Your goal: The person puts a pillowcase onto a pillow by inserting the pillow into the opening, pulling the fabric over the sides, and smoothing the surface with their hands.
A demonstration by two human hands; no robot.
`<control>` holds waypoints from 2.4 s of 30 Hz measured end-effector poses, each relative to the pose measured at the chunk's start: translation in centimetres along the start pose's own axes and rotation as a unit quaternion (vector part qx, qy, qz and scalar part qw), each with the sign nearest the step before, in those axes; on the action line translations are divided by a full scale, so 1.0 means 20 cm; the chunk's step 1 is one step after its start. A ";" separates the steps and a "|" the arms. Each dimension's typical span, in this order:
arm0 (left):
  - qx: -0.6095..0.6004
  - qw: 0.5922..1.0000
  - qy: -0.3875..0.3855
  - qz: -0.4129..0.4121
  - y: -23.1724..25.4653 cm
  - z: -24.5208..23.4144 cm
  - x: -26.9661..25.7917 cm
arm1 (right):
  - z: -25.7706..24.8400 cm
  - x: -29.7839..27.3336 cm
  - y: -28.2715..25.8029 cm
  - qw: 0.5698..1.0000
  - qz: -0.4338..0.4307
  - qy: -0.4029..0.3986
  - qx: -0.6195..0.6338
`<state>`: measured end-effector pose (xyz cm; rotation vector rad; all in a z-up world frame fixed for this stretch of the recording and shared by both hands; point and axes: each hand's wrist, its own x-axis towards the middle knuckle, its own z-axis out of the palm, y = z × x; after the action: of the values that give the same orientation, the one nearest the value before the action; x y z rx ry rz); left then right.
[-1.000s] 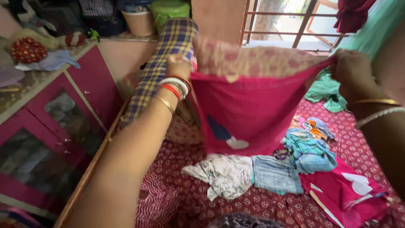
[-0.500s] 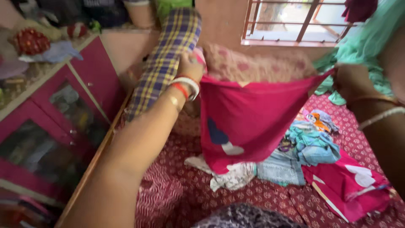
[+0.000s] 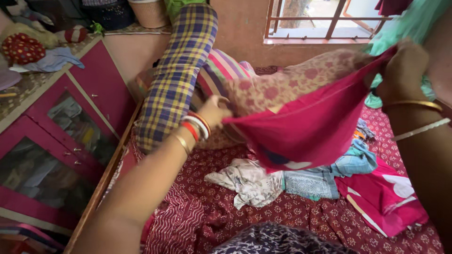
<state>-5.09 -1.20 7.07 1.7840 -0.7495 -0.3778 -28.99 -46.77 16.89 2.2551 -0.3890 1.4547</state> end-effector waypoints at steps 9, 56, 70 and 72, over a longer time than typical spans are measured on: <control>0.028 0.970 -0.237 -0.039 -0.06 0.59 -0.39 | 0.43 0.29 -0.20 0.980 0.029 -0.094 0.175; -0.200 0.931 -0.265 -0.151 -0.18 1.31 0.04 | -0.55 -1.29 -1.06 0.867 0.284 -0.195 0.360; 0.002 0.976 -0.186 0.116 0.09 1.20 0.06 | -0.19 -1.05 -0.83 0.902 0.272 -0.120 0.313; 0.230 0.951 -0.104 0.181 0.17 1.05 -0.15 | -0.14 -1.02 -0.77 0.895 0.295 -0.117 0.313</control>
<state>-20.80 -15.21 2.88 1.9978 -1.3794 -0.1478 -32.72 -31.91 -3.84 3.0268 -0.8419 1.7880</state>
